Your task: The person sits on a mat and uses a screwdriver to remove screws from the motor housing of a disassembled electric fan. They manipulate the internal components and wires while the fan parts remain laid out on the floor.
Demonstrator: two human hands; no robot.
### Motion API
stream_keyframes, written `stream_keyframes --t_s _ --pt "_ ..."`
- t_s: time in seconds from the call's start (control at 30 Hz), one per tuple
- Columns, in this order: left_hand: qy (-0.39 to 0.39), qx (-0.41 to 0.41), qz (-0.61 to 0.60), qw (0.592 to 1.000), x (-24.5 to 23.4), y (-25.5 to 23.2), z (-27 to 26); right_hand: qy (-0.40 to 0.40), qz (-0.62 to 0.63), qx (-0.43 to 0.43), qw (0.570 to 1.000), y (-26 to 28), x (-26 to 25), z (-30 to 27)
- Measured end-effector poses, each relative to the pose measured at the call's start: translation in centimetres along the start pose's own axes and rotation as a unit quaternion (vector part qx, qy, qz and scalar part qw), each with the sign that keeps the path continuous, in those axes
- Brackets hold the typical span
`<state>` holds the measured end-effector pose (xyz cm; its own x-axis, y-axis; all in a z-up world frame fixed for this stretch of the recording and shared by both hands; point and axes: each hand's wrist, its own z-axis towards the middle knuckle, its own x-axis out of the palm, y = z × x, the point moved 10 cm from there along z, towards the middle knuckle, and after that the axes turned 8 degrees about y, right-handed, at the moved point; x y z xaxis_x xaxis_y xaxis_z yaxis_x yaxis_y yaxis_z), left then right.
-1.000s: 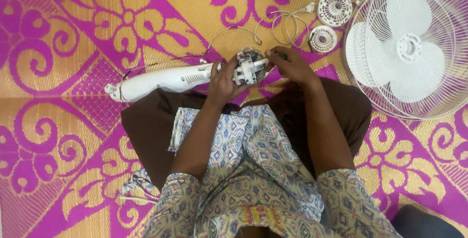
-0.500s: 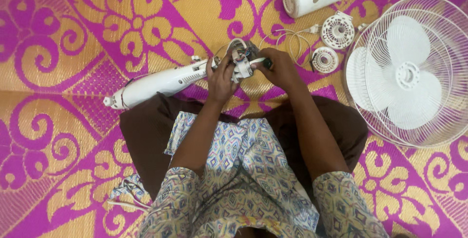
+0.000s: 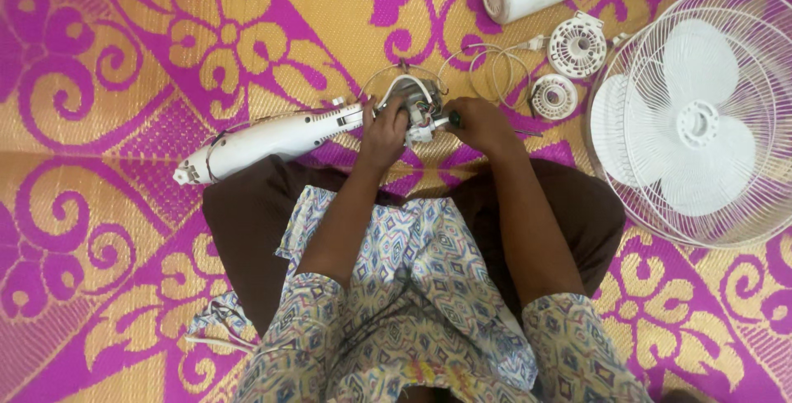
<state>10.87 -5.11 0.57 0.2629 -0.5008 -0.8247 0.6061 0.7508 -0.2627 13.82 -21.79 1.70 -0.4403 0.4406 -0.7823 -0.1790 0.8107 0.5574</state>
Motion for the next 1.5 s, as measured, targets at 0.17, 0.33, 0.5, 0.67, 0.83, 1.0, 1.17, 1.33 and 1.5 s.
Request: stream_keyframes --t_s 0.17,0.33,0.5,0.67,0.83,1.0,1.17,1.33,1.5 --pt "0.04 0.002 0.011 0.999 0.1 -0.6 -0.6 -0.073 -0.002 -0.068 0.995 1.4 -1.7 -2.3" --pt "0.123 -0.022 -0.01 0.992 1.3 -0.4 -1.5 -0.174 0.0 -0.058 0.983 3.6 -6.4 -6.4" --pt "0.163 -0.043 -0.016 0.986 1.5 -0.3 -1.6 -0.292 -0.079 -0.021 0.953 6.6 -10.6 -11.2" --pt "0.203 -0.105 -0.064 0.971 0.4 -0.2 -2.4 -0.265 0.139 0.055 0.953 4.1 -10.7 -12.8" --pt "0.118 -0.103 -0.106 0.982 -2.5 -2.5 -2.9 -0.293 0.244 0.061 0.923 2.9 -10.4 -13.7" --pt "0.071 -0.145 -0.26 0.952 -2.7 -6.0 -5.0 -0.313 0.286 0.054 0.904 2.6 -9.7 -13.1" --pt "0.047 -0.122 -0.261 0.956 -4.5 -5.2 -5.3 -0.291 0.191 -0.001 0.937 4.5 -8.1 -12.0" --pt "0.005 -0.159 -0.255 0.954 -5.8 -2.3 -5.3 -0.323 0.002 -0.038 0.946 6.1 -6.8 -13.5" --pt "-0.001 -0.138 -0.233 0.963 -5.7 -2.0 -4.7 -0.271 0.029 0.005 0.962 4.6 -4.2 -14.1"
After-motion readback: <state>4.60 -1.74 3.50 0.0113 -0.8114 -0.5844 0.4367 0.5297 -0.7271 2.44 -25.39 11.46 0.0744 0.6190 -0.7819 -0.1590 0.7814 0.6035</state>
